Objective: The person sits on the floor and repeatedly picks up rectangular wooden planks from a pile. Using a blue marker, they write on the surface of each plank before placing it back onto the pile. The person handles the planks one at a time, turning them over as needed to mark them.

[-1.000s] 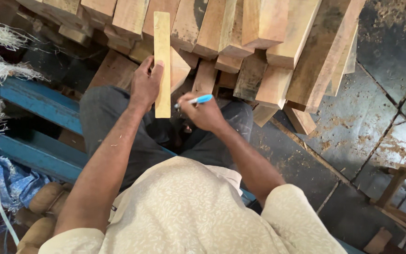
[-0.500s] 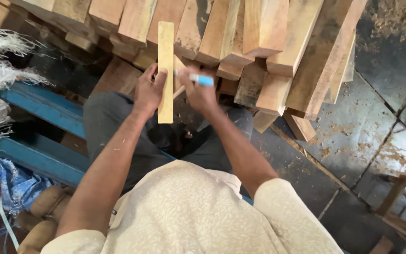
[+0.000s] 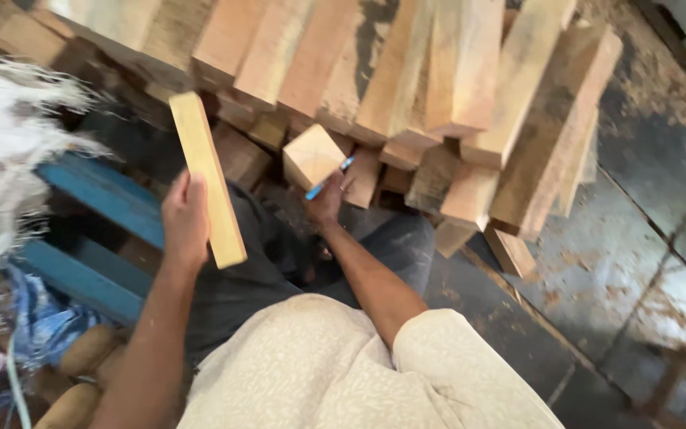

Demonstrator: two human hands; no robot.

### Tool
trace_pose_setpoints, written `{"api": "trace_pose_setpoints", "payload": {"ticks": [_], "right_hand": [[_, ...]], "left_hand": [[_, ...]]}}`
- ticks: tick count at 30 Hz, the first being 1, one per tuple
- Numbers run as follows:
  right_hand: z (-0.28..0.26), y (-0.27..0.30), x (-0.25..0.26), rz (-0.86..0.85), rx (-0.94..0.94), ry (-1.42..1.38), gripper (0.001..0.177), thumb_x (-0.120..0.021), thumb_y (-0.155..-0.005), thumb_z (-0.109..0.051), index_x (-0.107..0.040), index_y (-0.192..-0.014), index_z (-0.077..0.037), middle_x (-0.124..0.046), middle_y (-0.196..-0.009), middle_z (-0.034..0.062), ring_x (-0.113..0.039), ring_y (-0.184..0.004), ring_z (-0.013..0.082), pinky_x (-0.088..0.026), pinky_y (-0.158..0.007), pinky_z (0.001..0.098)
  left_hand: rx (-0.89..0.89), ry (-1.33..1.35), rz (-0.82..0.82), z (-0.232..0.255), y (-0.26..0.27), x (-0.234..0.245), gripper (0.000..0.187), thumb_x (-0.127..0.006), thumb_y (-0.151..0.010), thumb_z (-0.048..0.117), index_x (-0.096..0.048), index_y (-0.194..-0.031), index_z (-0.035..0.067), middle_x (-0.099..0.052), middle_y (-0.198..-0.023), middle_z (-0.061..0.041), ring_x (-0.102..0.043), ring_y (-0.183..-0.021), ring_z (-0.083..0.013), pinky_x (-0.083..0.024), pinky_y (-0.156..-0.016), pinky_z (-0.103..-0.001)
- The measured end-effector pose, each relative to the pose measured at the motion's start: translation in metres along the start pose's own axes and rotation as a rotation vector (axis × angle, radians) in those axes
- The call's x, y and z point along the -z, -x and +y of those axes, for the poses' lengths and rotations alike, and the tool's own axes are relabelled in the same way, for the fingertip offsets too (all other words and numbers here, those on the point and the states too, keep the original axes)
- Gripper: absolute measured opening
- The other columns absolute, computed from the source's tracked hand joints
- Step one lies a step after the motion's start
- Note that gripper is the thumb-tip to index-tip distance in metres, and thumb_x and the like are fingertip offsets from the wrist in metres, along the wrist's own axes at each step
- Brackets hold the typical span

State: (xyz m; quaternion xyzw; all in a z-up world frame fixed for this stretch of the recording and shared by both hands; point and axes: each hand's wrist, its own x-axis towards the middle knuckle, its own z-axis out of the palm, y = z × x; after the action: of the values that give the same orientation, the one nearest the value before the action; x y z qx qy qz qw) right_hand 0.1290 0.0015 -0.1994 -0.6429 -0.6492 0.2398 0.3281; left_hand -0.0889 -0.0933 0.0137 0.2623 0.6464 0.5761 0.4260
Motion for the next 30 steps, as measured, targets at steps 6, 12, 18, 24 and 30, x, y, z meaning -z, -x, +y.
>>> {"api": "trace_pose_setpoints", "payload": {"ticks": [6, 12, 18, 24, 30], "right_hand": [[-0.039, -0.015, 0.050, -0.105, 0.032, -0.105, 0.093, -0.098, -0.061, -0.040, -0.050, -0.131, -0.001, -0.067, -0.119, 0.0186, -0.065, -0.111, 0.0358, -0.053, -0.093, 0.0463], [-0.136, -0.120, 0.152, -0.514, -0.193, -0.626, 0.048, -0.079, -0.089, -0.033, -0.068, -0.123, -0.001, -0.076, -0.109, 0.0107, -0.073, -0.097, 0.0206, -0.060, -0.083, 0.0346], [-0.174, -0.212, 0.149, -0.688, -0.433, -1.215, 0.066, -0.067, -0.089, -0.051, -0.060, -0.131, -0.001, -0.071, -0.117, 0.0182, -0.070, -0.102, 0.0307, -0.062, -0.089, 0.0488], [-0.176, -0.249, 0.151, -0.562, -0.501, -1.062, 0.070, -0.068, -0.081, -0.054, -0.062, -0.128, -0.003, -0.075, -0.116, 0.0188, -0.074, -0.101, 0.0317, -0.063, -0.086, 0.0492], [-0.185, -0.315, 0.172, -0.183, -0.276, 0.218, 0.087, -0.073, -0.076, -0.070, -0.069, -0.115, 0.007, -0.075, -0.113, 0.0254, -0.076, -0.100, 0.0337, -0.059, -0.089, 0.0444]], "left_hand": [[0.068, 0.101, 0.044, 0.001, 0.035, 0.036, 0.033, -0.051, -0.110, 0.028, -0.065, -0.121, 0.001, -0.062, -0.093, 0.002, -0.054, -0.079, -0.0047, -0.046, -0.069, -0.024], [0.004, 0.229, 0.026, 0.000, 0.018, 0.028, 0.037, -0.050, -0.113, 0.033, -0.062, -0.130, 0.003, -0.061, -0.097, 0.003, -0.056, -0.082, -0.0041, -0.049, -0.072, -0.024], [-0.032, 0.464, 0.022, 0.020, 0.016, 0.024, 0.033, -0.050, -0.113, 0.032, -0.062, -0.126, 0.003, -0.064, -0.099, 0.000, -0.061, -0.083, -0.0079, -0.053, -0.074, -0.027], [0.009, 0.465, 0.094, 0.023, 0.029, 0.057, 0.031, -0.051, -0.110, 0.030, -0.062, -0.125, 0.006, -0.063, -0.098, 0.000, -0.062, -0.082, -0.0090, -0.054, -0.073, -0.028], [0.041, 0.496, 0.176, 0.004, 0.017, 0.077, 0.030, -0.053, -0.110, 0.031, -0.062, -0.121, 0.005, -0.063, -0.096, -0.001, -0.062, -0.080, -0.0107, -0.054, -0.072, -0.029]]}}
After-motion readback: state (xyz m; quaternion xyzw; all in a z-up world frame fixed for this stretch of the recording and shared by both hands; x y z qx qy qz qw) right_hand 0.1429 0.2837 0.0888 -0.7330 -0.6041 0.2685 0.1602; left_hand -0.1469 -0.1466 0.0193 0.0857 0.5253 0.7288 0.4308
